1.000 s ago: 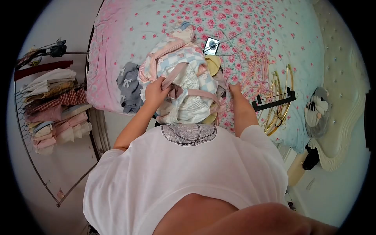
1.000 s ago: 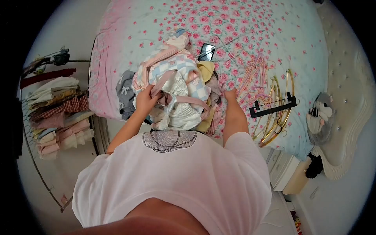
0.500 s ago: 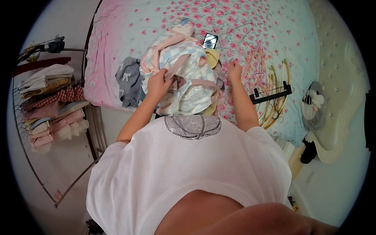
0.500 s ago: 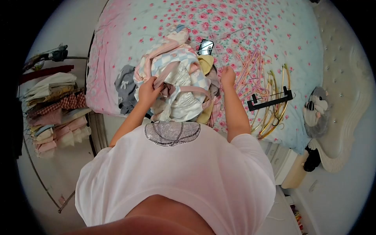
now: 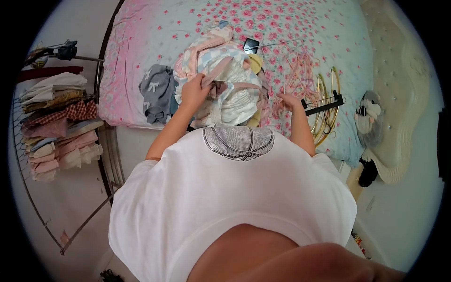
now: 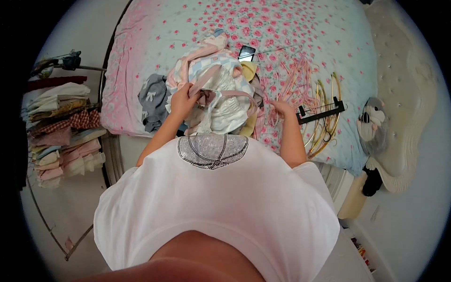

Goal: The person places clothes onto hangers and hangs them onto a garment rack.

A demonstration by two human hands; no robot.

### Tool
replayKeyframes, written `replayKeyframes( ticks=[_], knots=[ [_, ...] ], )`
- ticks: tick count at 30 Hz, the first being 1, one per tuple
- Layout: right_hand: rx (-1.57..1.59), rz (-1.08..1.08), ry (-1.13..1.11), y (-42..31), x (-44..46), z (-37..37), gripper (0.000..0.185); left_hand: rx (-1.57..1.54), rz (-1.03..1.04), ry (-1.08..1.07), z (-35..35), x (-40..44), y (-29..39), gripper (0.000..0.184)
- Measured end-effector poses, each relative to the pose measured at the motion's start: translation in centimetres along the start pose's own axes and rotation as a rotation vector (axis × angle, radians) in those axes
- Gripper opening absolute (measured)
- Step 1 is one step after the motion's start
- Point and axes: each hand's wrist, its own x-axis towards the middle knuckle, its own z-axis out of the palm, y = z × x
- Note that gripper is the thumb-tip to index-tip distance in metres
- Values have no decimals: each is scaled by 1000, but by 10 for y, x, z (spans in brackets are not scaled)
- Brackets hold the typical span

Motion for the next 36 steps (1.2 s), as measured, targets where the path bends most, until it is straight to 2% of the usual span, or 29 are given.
replayKeyframes(
  ticks=[3, 6, 9, 12, 15, 18, 24, 27, 30, 33, 36],
  knots=[
    [688, 191, -321, 16, -5, 21, 31, -9, 6, -2, -3, -1, -2, 34],
    [771, 82, -339, 26, 7, 27, 29, -2, 2, 3, -5, -5, -3, 35],
    [565, -35, -118, -10, -37, 51, 31, -9, 14, 17, -6, -9, -5, 35],
    [683, -1, -21, -22, -46, 70, 31, -10, 36, 26, -6, -14, -9, 34],
    [350, -141, 120, -16, -20, 69, 35, -8, 47, 37, -9, -18, -8, 32],
    [-265, -222, 203, -24, -25, 56, 48, -10, 55, 47, -12, -23, -5, 30],
    [-280, -378, 261, -14, -42, 50, 39, 2, 50, 67, -8, -25, -7, 31],
    [105, -248, 289, -5, -33, 49, 36, 7, 32, 67, -9, -25, -5, 31],
    [514, -284, 194, -21, -69, 58, 32, 6, 11, 67, -9, -25, -3, 32],
    [924, -478, 127, -24, -64, 51, 33, 5, 1, 68, -9, -24, -2, 33],
    [977, -601, -91, -38, -77, 25, 30, 4, 12, 77, -7, -24, -2, 33]
  ],
)
